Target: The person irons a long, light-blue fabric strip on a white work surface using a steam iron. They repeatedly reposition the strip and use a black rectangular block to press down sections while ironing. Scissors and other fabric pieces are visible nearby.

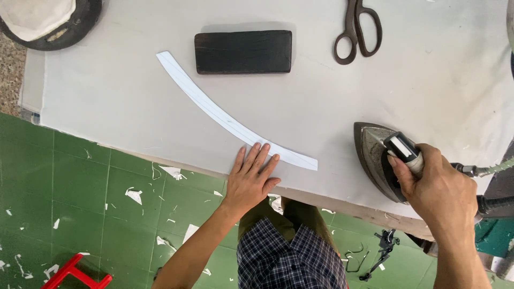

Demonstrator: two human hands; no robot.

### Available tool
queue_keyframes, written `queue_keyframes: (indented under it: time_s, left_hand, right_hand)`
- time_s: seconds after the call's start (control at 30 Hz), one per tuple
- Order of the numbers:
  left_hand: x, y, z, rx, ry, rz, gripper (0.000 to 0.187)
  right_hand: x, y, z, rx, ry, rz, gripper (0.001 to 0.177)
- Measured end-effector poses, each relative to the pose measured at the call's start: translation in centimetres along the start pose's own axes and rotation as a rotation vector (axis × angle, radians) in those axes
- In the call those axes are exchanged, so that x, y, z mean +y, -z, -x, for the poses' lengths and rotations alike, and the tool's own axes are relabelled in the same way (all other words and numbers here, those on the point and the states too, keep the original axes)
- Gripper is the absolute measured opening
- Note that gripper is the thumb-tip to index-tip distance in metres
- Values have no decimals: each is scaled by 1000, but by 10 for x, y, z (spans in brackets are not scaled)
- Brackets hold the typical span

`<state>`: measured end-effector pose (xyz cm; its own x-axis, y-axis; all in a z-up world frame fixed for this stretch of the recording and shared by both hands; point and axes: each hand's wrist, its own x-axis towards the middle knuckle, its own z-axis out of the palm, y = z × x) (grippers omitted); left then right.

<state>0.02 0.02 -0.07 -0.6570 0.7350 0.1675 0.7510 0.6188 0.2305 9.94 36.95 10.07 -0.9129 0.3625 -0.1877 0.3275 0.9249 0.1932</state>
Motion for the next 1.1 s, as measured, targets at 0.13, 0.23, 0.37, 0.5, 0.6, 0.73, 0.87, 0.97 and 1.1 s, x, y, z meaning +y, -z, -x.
queue_keyframes:
  time_s: [0.13,0.23,0.37,0.5,0.6,0.73,0.87,0.97,1.1]
  left_hand:
    - [0,0,0,31,9,6,56]
    - [-1,3,-1,57,2,14,54]
    - [-4,-1,2,84,-10,12,53]
    - [-8,-4,6,126,-13,18,52]
    - [-30,-8,9,351,43,133,42]
    - [-93,16,-6,342,28,44,37]
    - [-118,21,-33,219,-98,44,34]
    - [-120,31,-45,116,-131,65,39]
    - [-119,31,-47,43,-121,125,31]
  right_hand:
    - [-3,10,-11,-147,-44,-101,66]
    - [-24,36,-15,-233,-40,-151,66]
    - [-75,77,-19,-191,176,-131,65]
    - [-130,87,-31,-222,320,-196,70]
    - [-157,73,-33,50,381,-94,57]
    - [-170,69,-36,22,397,-96,55]
    - [-173,69,-37,-23,388,-102,57]
    - [-173,68,-38,-65,370,-98,56]
    - [-170,65,-40,-99,368,-138,59]
